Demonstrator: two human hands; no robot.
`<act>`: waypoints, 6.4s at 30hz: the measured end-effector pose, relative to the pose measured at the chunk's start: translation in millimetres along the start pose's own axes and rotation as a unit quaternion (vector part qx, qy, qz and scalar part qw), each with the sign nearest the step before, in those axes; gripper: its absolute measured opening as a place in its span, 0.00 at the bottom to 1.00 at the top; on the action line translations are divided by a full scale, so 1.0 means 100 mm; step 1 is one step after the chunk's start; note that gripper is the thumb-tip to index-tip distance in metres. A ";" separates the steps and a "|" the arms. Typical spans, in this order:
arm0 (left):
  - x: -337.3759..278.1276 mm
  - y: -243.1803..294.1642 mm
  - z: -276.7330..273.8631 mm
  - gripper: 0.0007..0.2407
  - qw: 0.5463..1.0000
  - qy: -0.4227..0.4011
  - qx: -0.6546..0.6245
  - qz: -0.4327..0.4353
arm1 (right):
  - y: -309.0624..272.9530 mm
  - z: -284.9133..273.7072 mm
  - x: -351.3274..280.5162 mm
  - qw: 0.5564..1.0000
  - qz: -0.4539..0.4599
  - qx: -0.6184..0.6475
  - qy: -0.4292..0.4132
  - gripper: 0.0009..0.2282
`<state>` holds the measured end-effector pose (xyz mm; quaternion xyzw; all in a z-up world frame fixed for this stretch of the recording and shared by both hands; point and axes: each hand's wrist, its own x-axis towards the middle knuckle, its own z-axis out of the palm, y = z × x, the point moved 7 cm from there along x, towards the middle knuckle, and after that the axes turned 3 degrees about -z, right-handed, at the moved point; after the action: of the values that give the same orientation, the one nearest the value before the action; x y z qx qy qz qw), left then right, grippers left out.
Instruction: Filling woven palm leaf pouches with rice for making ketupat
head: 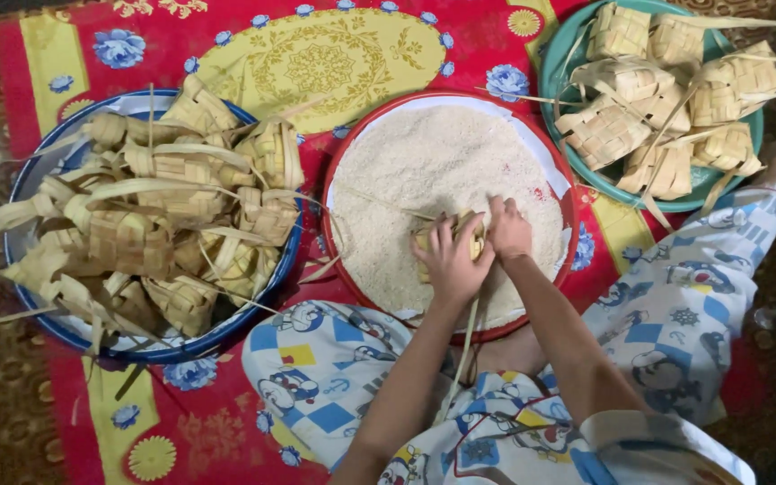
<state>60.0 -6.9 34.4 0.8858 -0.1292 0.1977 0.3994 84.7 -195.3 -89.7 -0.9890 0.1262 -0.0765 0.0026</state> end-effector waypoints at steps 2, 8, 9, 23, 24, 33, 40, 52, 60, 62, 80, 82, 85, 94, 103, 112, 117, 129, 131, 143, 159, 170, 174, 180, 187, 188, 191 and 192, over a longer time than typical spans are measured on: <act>0.00 0.00 -0.01 0.19 1.000 0.013 -0.002 0.007 | -0.07 -0.15 -0.01 1.000 0.023 -0.017 0.005 0.15; -0.03 -0.06 0.03 0.21 0.999 0.044 0.000 0.005 | -0.07 -0.13 -0.07 0.980 0.121 0.043 -0.153 0.13; -0.02 -0.06 0.01 0.21 0.999 0.042 0.002 0.007 | -0.14 -0.20 -0.06 0.979 0.123 0.046 -0.153 0.13; 0.06 -0.07 -0.02 0.18 0.997 0.011 -0.063 -0.041 | 0.14 0.09 0.08 0.930 0.248 0.037 -0.268 0.11; 0.06 -0.06 -0.03 0.18 0.997 0.006 -0.066 -0.037 | 0.24 0.24 0.08 0.929 0.254 0.038 -0.267 0.11; 0.16 -0.10 -0.16 0.18 0.987 -0.097 -0.099 -0.078 | -0.14 -0.25 0.07 0.929 0.217 0.055 -0.294 0.14; 0.08 -0.17 0.02 0.20 0.987 -0.116 -0.083 -0.078 | -0.21 -0.49 0.06 0.917 0.242 0.106 -0.298 0.14; 0.23 -0.10 -0.10 0.19 0.985 -0.104 -0.078 -0.111 | -0.23 -0.37 0.10 0.911 0.233 0.100 -0.326 0.10; 0.24 -0.10 -0.17 0.19 0.983 -0.120 -0.096 -0.098 | -0.08 -0.15 0.07 0.915 0.228 0.082 -0.323 0.12; 0.26 -0.17 -0.15 0.18 0.978 -0.128 -0.126 -0.107 | -0.14 -0.23 0.13 0.919 0.218 0.074 -0.321 0.12; 0.35 -0.16 -0.25 0.13 0.969 -0.154 -0.134 -0.141 | -0.05 -0.06 0.03 0.904 0.220 0.110 -0.350 0.11; 0.39 -0.13 -0.22 0.13 0.966 -0.161 -0.136 -0.148 | -0.03 -0.10 0.07 0.902 0.226 0.116 -0.350 0.11; 0.37 -0.10 -0.23 0.14 0.953 -0.204 -0.149 -0.167 | -0.06 -0.16 0.02 0.895 0.243 0.129 -0.351 0.13; 0.17 -0.32 -0.03 0.19 0.951 -0.211 -0.174 -0.145 | 0.16 -0.08 -0.06 0.871 0.263 0.236 -0.341 0.28; 0.04 -0.17 -0.09 0.17 0.948 -0.196 -0.182 -0.174 | 0.29 -0.30 -0.08 0.853 0.126 0.441 -0.250 0.21; 0.05 -0.06 -0.22 0.17 0.951 -0.202 -0.142 -0.188 | 0.27 -0.82 -0.13 0.941 0.056 0.320 -0.091 0.08; -0.05 0.05 -0.25 0.23 0.961 -0.197 -0.091 -0.170 | 0.01 -0.55 -0.34 0.901 0.094 0.334 -0.261 0.23; -0.04 0.05 -0.01 0.27 0.967 -0.212 0.012 -0.141 | -0.59 -1.65 -0.25 0.267 0.377 0.880 -0.105 0.16; -0.07 0.08 0.01 0.27 0.974 -0.185 0.032 -0.126 | -0.73 -2.04 -0.20 0.220 0.347 0.910 -0.059 0.11; -0.17 -0.03 0.12 0.28 0.986 -0.129 0.063 -0.082 | -0.15 -1.20 0.29 0.735 0.043 0.677 0.021 0.12; -0.14 -0.01 0.10 0.27 0.991 -0.069 0.068 -0.090 | -0.12 0.09 0.14 0.403 0.319 0.839 -0.179 0.27; -0.17 -0.02 0.15 0.27 0.989 -0.099 0.060 -0.093 | -0.40 -0.75 0.07 0.179 0.347 0.915 -0.097 0.06; -0.16 -0.01 0.15 0.25 0.989 -0.098 0.056 -0.092 | -0.53 -1.12 -0.04 0.217 0.307 0.921 -0.102 0.07; -0.14 0.01 0.15 0.27 0.988 -0.102 0.064 -0.095 | -0.45 -1.20 0.01 0.339 0.266 0.899 -0.074 0.13; -0.13 0.03 0.11 0.25 0.988 -0.086 0.075 -0.099 | -0.01 -0.51 0.15 0.842 0.054 0.529 0.091 0.11; -0.12 0.03 0.12 0.24 0.988 -0.086 0.080 -0.099 | -0.08 -0.42 0.13 0.872 0.020 0.484 0.074 0.11; -0.14 0.01 0.13 0.25 0.990 -0.073 0.082 -0.094 | -0.11 -0.27 0.16 0.810 0.148 0.567 -0.031 0.11; -0.15 0.00 0.15 0.25 0.990 -0.071 0.080 -0.095 | -0.21 -0.62 0.12 0.812 0.146 0.565 -0.031 0.11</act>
<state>50.9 -17.0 18.6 0.9349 -0.0562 0.1050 0.3344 91.7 -177.4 -26.5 -0.7851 0.2033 -0.1028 0.5760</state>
